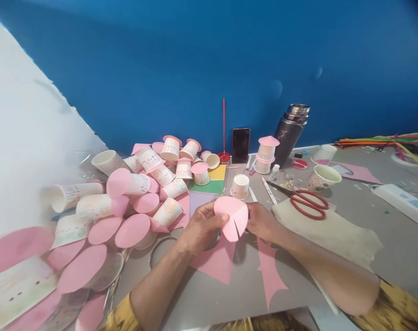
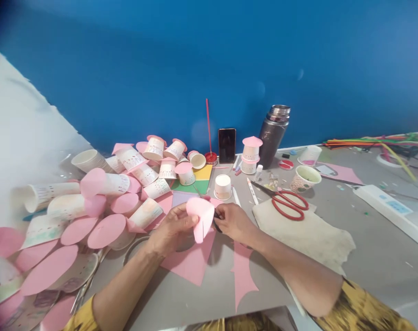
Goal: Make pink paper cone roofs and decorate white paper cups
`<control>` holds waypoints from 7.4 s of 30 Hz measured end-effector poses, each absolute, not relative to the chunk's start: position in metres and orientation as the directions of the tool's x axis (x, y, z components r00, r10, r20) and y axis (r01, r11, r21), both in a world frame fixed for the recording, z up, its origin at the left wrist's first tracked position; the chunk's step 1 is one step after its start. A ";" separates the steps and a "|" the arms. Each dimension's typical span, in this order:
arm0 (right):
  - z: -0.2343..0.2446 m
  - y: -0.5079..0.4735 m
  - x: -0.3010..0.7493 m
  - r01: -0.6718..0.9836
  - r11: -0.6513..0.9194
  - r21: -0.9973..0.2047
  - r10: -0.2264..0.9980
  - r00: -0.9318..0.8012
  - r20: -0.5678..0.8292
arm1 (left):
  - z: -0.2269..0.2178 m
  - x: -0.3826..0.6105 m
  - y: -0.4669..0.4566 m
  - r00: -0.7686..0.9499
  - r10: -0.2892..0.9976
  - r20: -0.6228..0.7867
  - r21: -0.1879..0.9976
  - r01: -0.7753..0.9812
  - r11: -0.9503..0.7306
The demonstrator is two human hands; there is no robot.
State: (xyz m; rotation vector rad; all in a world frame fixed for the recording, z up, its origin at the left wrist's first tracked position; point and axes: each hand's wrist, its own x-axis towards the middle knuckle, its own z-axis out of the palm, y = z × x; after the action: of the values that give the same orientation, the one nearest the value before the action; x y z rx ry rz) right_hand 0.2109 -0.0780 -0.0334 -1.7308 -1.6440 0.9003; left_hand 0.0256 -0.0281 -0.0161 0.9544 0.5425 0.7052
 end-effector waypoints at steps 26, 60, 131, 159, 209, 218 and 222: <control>-0.018 -0.073 0.228 0.714 -0.131 -0.688 0.987 0.159 -0.022 | -0.014 0.024 -0.013 0.063 0.998 0.003 0.933 -0.359 0.020; -0.023 -0.075 0.228 -0.085 -0.126 -0.988 0.984 0.111 -0.135 | -0.013 0.028 -0.030 0.480 0.865 -0.148 0.985 -0.005 0.172; -0.009 -0.091 0.210 0.693 0.036 -0.720 0.996 -0.080 -0.027 | -0.018 0.026 -0.031 0.427 0.887 -0.173 0.985 0.064 0.161; -0.013 -0.090 0.212 0.604 0.000 -0.797 0.999 -0.041 -0.031 | -0.008 0.023 -0.025 0.389 0.897 -0.209 0.958 0.267 0.107; -0.014 -0.090 0.211 0.783 0.045 -0.620 0.992 -0.109 -0.066 | -0.008 0.024 -0.030 0.568 0.805 -0.173 0.909 0.406 -0.091; -0.004 -0.090 0.218 0.619 -0.003 -0.786 1.000 0.019 0.010 | -0.013 0.020 -0.024 0.481 0.831 -0.278 0.926 0.364 0.100; -0.002 -0.088 0.226 0.544 0.014 -0.839 0.986 0.133 0.103 | -0.012 0.020 -0.022 0.417 0.858 -0.301 0.941 0.275 0.196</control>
State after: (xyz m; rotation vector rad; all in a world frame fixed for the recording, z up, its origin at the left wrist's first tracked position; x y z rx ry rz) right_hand 0.2256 -0.0876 -0.0021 -1.6327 -1.5113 0.7171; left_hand 0.0196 -0.0222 -0.0117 1.3565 1.1179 0.5588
